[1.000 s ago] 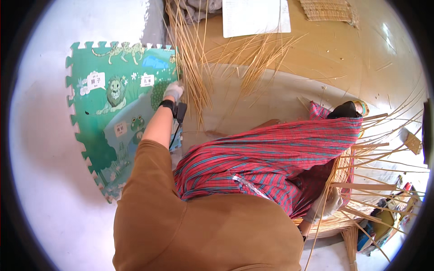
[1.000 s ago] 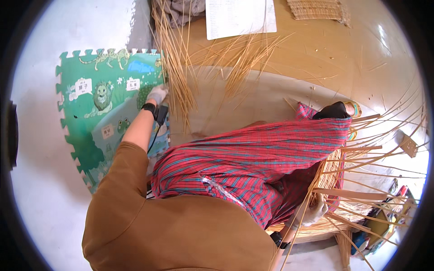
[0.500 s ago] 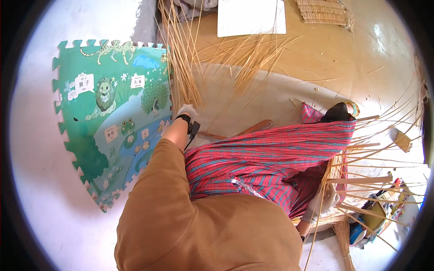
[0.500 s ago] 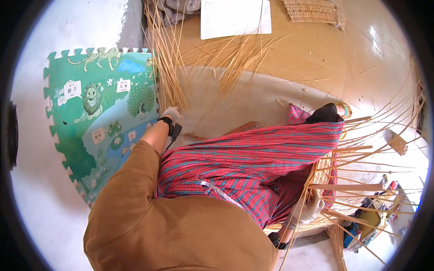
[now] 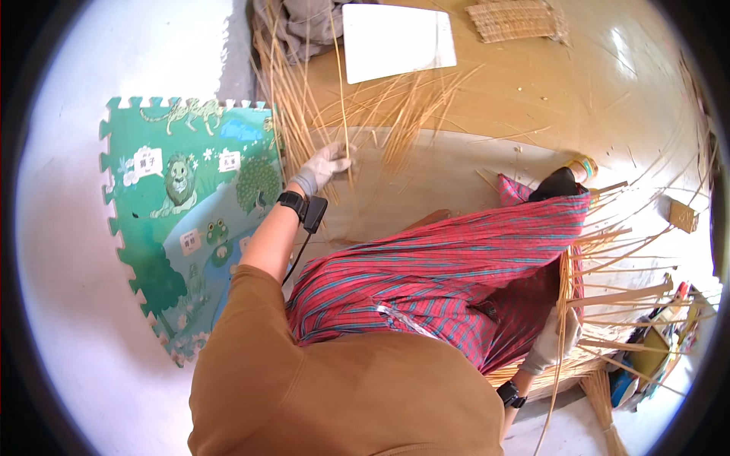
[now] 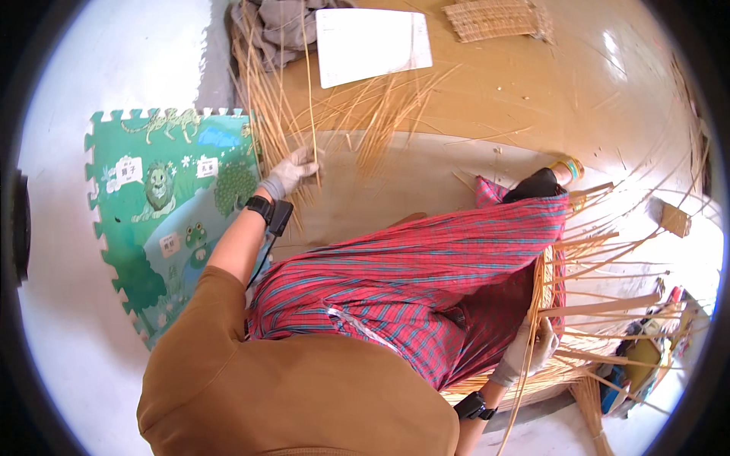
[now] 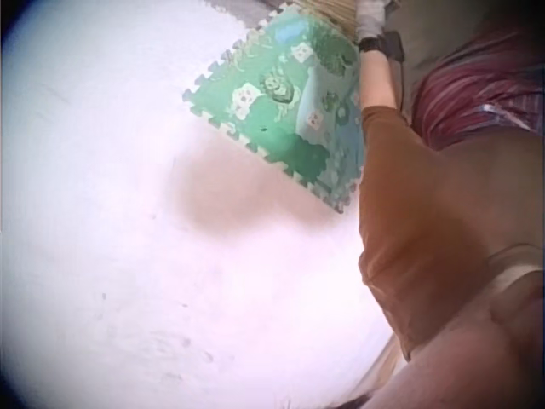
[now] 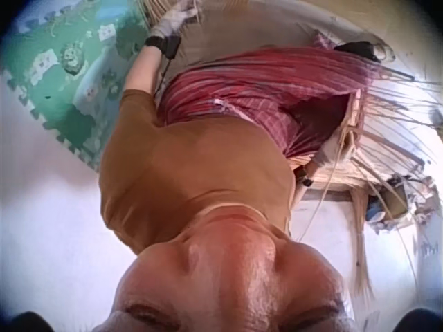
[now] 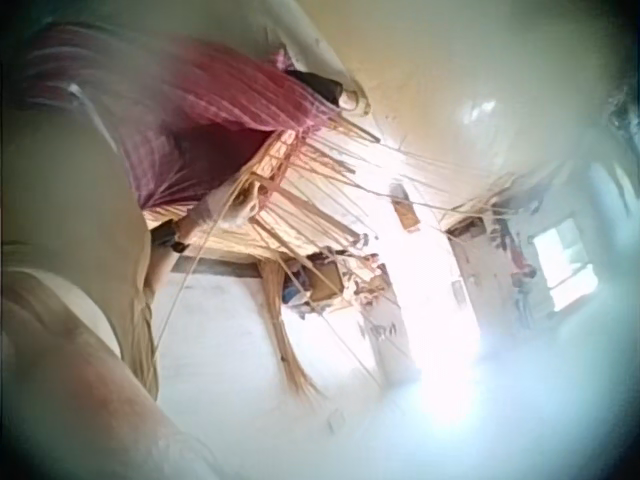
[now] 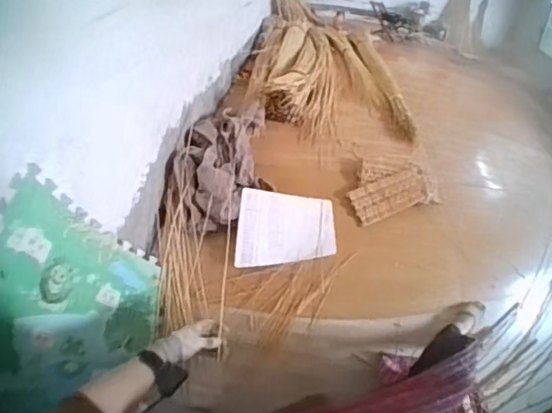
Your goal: Weave a small wicker basket by hand and with cutting tools.
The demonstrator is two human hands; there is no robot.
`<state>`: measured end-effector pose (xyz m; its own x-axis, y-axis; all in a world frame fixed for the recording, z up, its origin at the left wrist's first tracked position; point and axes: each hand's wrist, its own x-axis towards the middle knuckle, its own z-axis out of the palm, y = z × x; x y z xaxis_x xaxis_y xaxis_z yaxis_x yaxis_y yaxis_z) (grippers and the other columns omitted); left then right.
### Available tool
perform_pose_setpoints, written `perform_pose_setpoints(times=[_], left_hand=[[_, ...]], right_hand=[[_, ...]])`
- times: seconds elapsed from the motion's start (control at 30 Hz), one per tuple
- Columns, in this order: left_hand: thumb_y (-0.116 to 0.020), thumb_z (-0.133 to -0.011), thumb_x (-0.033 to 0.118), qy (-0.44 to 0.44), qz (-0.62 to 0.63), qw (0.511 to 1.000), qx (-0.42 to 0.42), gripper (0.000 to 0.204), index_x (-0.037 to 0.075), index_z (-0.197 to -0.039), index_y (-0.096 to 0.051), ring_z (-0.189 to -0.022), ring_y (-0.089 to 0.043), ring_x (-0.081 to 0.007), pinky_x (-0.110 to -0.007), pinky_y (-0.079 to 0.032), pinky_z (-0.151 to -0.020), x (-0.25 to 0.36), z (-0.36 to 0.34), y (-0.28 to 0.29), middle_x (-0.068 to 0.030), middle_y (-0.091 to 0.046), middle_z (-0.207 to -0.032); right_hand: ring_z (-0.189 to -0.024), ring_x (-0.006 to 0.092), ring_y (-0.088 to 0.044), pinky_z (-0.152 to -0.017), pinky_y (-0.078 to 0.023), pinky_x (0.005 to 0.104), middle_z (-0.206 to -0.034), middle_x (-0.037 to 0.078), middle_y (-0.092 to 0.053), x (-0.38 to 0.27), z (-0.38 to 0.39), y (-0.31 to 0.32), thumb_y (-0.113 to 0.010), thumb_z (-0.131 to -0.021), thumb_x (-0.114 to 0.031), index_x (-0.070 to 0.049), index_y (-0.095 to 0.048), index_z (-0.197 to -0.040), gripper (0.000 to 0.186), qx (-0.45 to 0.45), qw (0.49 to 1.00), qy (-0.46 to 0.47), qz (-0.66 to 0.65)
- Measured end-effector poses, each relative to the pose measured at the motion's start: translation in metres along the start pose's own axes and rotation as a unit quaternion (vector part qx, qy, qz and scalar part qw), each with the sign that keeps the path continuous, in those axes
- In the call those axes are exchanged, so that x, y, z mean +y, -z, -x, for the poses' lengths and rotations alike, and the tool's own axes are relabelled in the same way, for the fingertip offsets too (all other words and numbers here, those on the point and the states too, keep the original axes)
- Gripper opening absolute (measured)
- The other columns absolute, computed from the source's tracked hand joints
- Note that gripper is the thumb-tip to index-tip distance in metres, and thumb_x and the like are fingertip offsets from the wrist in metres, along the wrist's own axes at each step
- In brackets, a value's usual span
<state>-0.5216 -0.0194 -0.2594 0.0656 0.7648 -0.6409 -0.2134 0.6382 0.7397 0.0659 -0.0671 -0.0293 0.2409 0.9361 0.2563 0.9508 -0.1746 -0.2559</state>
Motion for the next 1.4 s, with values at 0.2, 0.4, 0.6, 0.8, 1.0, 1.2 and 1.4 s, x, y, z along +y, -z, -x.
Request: perform_pose_setpoints(times=[0.2, 0.4, 0.6, 0.8, 1.0, 1.2, 1.4], left_hand=[[-0.059, -0.107, 0.023, -0.075, 0.138, 0.972, -0.177, 0.030, 0.012, -0.134, -0.054, -0.099, -0.074, -0.0241, -0.042, -0.063, -0.085, 0.140, -0.022, -0.128, -0.0049, -0.067, -0.102], [-0.051, -0.111, 0.023, -0.177, 0.085, 0.942, -0.273, 0.030, 0.008, -0.138, -0.052, -0.067, -0.053, -0.0091, -0.025, -0.045, -0.060, 0.192, -0.007, -0.262, 0.0009, -0.055, -0.086], [-0.051, -0.112, 0.022, -0.211, -0.005, 0.908, -0.362, 0.024, 0.005, -0.125, -0.061, -0.065, -0.043, -0.0025, -0.020, -0.035, -0.056, 0.180, 0.017, -0.372, 0.0024, -0.055, -0.083], [-0.062, -0.105, 0.017, -0.194, -0.063, 0.797, -0.569, 0.018, 0.002, -0.113, -0.068, -0.074, -0.058, -0.0087, -0.028, -0.049, -0.067, 0.167, 0.054, -0.438, -0.0028, -0.064, -0.085], [-0.075, -0.095, 0.010, -0.328, -0.191, 0.843, -0.382, 0.016, 0.002, -0.109, -0.071, -0.083, -0.067, -0.0178, -0.030, -0.054, -0.076, 0.139, 0.047, -0.426, -0.0093, -0.069, -0.091], [-0.078, -0.088, 0.002, -0.410, -0.213, 0.806, -0.370, 0.019, 0.006, -0.106, -0.073, -0.082, -0.066, -0.0250, -0.034, -0.055, -0.074, 0.126, 0.053, -0.448, -0.0092, -0.066, -0.094], [-0.067, -0.096, -0.005, -0.201, -0.017, 0.915, -0.349, 0.008, 0.002, -0.099, -0.066, -0.079, -0.065, -0.0121, -0.029, -0.057, -0.068, 0.109, 0.038, -0.427, -0.0070, -0.063, -0.094]], right_hand=[[-0.086, 0.0244, -0.062, -0.079, -0.052, 0.0382, -0.091, 0.008, -0.065, 0.001, 0.000, 0.004, -0.088, -0.081, -0.015, -0.007, -0.077, -0.110, 0.032, 0.020, 0.996, -0.062, -0.054], [-0.090, 0.0222, -0.062, -0.080, -0.053, 0.0358, -0.097, 0.007, -0.066, -0.015, -0.011, 0.013, -0.085, -0.078, -0.009, -0.010, -0.075, -0.115, 0.038, -0.033, 0.998, -0.047, -0.037], [-0.088, 0.0123, -0.067, -0.078, -0.057, 0.0275, -0.100, 0.006, -0.068, 0.012, -0.038, 0.091, -0.070, -0.098, -0.006, 0.000, -0.068, -0.129, 0.032, -0.175, 0.906, -0.181, -0.340], [-0.102, 0.0228, -0.068, -0.086, -0.056, 0.0365, -0.122, 0.015, -0.069, -0.044, -0.084, 0.108, -0.069, -0.099, -0.016, 0.001, -0.070, -0.121, 0.028, -0.215, 0.909, 0.028, -0.356], [-0.082, 0.0299, -0.071, -0.071, -0.058, 0.0354, -0.101, 0.026, -0.072, -0.020, -0.079, 0.134, -0.048, -0.108, -0.033, -0.001, -0.060, -0.105, 0.034, 0.072, 0.866, -0.065, -0.490], [-0.089, 0.0333, -0.074, -0.069, -0.062, 0.0406, -0.095, 0.018, -0.071, -0.042, -0.067, 0.154, -0.055, -0.108, -0.034, -0.002, -0.065, -0.094, 0.036, 0.029, 0.907, 0.148, -0.394], [-0.097, 0.0305, -0.073, -0.073, -0.062, 0.0376, -0.101, 0.011, -0.071, -0.064, -0.083, 0.162, -0.075, -0.086, -0.025, -0.004, -0.071, -0.106, 0.028, -0.245, 0.885, 0.308, -0.247]])
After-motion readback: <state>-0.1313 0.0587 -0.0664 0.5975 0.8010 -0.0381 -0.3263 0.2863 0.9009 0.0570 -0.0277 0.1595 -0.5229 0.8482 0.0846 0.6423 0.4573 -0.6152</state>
